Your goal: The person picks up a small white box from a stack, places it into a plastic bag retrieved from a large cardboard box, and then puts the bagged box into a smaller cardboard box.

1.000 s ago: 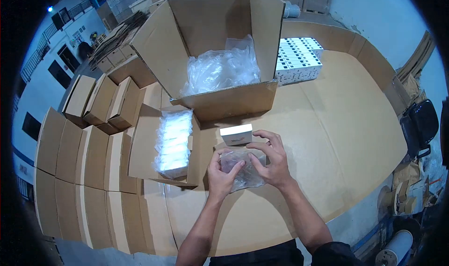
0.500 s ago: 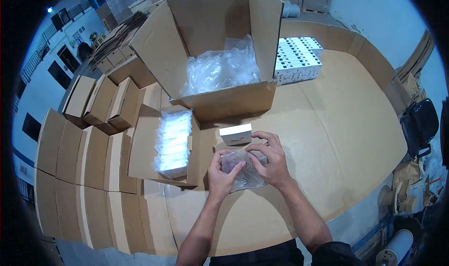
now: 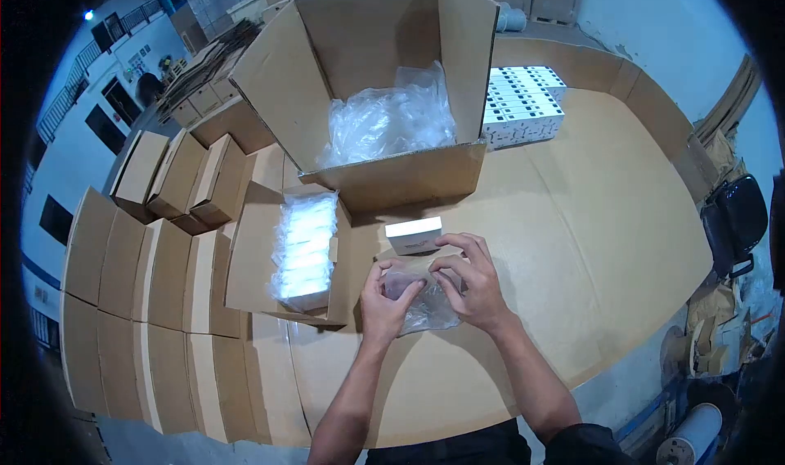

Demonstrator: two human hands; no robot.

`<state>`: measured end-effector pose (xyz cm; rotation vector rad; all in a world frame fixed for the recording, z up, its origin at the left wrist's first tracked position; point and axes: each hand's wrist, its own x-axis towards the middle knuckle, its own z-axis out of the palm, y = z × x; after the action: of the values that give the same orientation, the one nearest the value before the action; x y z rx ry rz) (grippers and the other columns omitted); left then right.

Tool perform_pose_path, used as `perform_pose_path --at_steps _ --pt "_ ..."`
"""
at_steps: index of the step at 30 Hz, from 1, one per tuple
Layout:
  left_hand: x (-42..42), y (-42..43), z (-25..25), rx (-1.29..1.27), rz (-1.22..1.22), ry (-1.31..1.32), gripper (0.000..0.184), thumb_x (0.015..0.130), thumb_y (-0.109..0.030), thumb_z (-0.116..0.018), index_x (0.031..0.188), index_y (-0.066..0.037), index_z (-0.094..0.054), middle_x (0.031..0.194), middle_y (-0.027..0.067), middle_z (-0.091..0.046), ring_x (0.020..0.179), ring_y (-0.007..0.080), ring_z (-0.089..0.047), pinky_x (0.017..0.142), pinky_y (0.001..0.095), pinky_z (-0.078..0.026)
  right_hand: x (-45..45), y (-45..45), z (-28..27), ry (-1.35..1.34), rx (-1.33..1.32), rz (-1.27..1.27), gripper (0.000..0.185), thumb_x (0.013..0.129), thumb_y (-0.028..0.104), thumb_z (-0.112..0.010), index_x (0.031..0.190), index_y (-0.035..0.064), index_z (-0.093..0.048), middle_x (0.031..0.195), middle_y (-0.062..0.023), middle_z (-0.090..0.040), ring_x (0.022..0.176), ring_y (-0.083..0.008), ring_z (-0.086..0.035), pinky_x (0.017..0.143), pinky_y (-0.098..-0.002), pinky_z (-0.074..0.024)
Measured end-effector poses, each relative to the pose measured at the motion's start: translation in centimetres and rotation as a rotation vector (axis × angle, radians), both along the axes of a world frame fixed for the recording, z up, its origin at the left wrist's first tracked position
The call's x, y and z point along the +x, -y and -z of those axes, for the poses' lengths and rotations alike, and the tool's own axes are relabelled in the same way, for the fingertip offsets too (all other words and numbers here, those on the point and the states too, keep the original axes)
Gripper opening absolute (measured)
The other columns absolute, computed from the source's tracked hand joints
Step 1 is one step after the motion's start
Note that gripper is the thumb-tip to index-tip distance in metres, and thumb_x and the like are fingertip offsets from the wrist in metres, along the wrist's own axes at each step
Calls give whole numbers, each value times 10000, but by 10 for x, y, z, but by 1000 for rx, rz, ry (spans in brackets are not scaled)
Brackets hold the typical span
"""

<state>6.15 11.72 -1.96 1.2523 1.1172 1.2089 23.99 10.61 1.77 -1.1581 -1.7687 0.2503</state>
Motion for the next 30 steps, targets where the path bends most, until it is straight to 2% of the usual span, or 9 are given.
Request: perform_pose_path --at_steps 5,10,14,16,19,21,26,28,30 --pt "-3 -4 12 -15 -7 -14 429 833 -37 -798 1181 -48 -549 955 91 -729 863 134 -701 742 265 -549 0 2 -3 92 74 -16 237 717 2 -772 913 88 -669 1202 -58 -629 1149 -318 -552 960 -441 -440" --pt "-4 -4 6 -34 4 -48 430 829 -28 -793 1183 -49 -549 942 90 -730 853 129 -699 741 264 -549 -6 9 -13 345 62 1 205 759 95 -760 940 103 -665 987 -16 -672 1037 -238 -583 925 -411 -406" --pt "-5 -1 0 26 75 -36 451 811 -41 -816 1186 -43 -566 971 88 -726 870 131 -689 765 269 -554 -7 2 -15 435 40 -5 178 792 110 -731 959 100 -672 917 -40 -673 954 -242 -608 891 -395 -427" --pt "-7 0 -1 31 109 -60 460 806 -45 -825 1193 -38 -577 984 88 -724 887 138 -686 780 278 -556 -7 -3 -20 371 -27 -93 204 798 104 -730 994 78 -680 897 -68 -683 840 -261 -628 809 -383 -460" --pt "-12 0 7 47 200 -146 481 792 -74 -846 1206 -34 -604 1007 88 -721 927 155 -684 813 304 -559 -10 -6 -28 275 -148 -222 152 844 125 -695 982 66 -671 844 -113 -679 793 -308 -644 797 -410 -489" --pt "-13 -1 5 -86 204 -109 495 784 -107 -860 1209 -31 -619 1011 86 -722 938 164 -685 833 323 -556 -6 -10 -31 267 -187 -240 149 843 126 -701 973 56 -678 849 -120 -682 783 -306 -646 799 -416 -496" --pt "-12 -3 -1 -48 195 -94 466 771 -128 -873 1156 -19 -634 988 76 -725 924 155 -687 827 319 -555 3 -28 -36 81 -243 -160 107 876 91 -690 963 31 -699 864 -111 -698 795 -248 -666 797 -373 -517" --pt "-10 -2 -1 -46 194 -77 453 769 -128 -876 1139 -16 -639 979 72 -727 916 153 -689 823 317 -554 4 -46 -7 -480 -165 -41 142 904 40 -659 1040 28 -700 962 -89 -720 856 -172 -661 810 -311 -505" --pt "-10 -4 -1 -44 168 -123 432 766 -126 -878 1115 -22 -646 961 66 -730 897 146 -688 814 313 -553 10 -55 10 -521 -146 -53 173 916 24 -642 1080 29 -694 1030 -83 -716 921 -162 -658 820 -301 -503"
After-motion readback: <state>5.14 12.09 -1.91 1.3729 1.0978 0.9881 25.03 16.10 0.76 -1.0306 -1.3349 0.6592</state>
